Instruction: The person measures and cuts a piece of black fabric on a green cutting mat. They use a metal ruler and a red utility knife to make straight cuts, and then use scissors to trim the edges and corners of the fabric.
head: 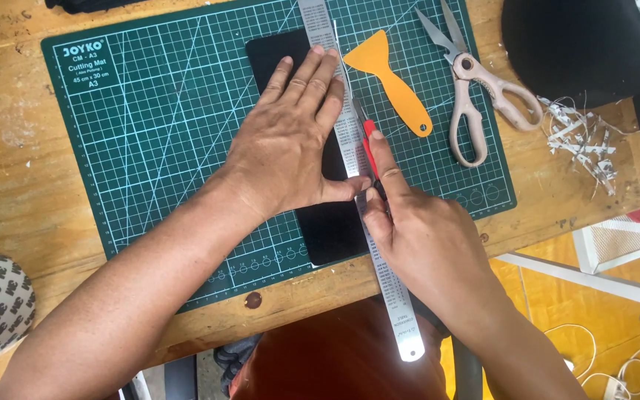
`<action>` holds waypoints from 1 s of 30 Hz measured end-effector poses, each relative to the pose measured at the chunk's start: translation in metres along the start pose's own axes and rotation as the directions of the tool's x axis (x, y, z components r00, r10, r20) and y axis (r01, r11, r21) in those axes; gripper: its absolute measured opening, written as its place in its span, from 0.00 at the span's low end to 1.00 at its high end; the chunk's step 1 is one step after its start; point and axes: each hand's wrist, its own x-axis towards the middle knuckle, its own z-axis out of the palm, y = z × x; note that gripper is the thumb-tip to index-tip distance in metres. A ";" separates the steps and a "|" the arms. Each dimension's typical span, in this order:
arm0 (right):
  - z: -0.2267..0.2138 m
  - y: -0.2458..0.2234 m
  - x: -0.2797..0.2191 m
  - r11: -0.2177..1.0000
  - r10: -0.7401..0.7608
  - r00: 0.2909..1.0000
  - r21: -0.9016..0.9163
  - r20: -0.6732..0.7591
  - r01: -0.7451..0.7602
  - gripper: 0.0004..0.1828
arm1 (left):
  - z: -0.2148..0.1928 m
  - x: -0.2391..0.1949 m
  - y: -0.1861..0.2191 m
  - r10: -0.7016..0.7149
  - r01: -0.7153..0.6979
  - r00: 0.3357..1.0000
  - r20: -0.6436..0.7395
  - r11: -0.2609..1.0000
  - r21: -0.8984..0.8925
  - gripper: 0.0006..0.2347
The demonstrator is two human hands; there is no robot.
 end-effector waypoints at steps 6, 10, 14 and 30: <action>-0.001 -0.001 -0.013 0.999 0.032 0.999 -0.026 0.042 -0.031 0.40 | 0.003 0.001 0.000 -0.006 0.006 1.000 0.013 1.000 -0.001 0.57; 0.002 0.002 -0.023 0.999 -0.003 0.999 -0.039 0.051 0.005 0.40 | 0.001 0.001 0.000 -0.005 0.006 1.000 0.014 1.000 -0.010 0.55; 0.012 0.006 -0.035 0.997 -0.044 0.998 -0.067 -0.043 0.042 0.39 | 0.003 0.001 0.001 -0.009 0.009 1.000 0.023 1.000 0.022 0.56; 0.036 0.010 -0.077 0.999 0.038 0.999 -0.008 -0.030 -0.038 0.40 | 0.004 0.001 0.001 -0.015 0.015 1.000 0.027 1.000 0.020 0.57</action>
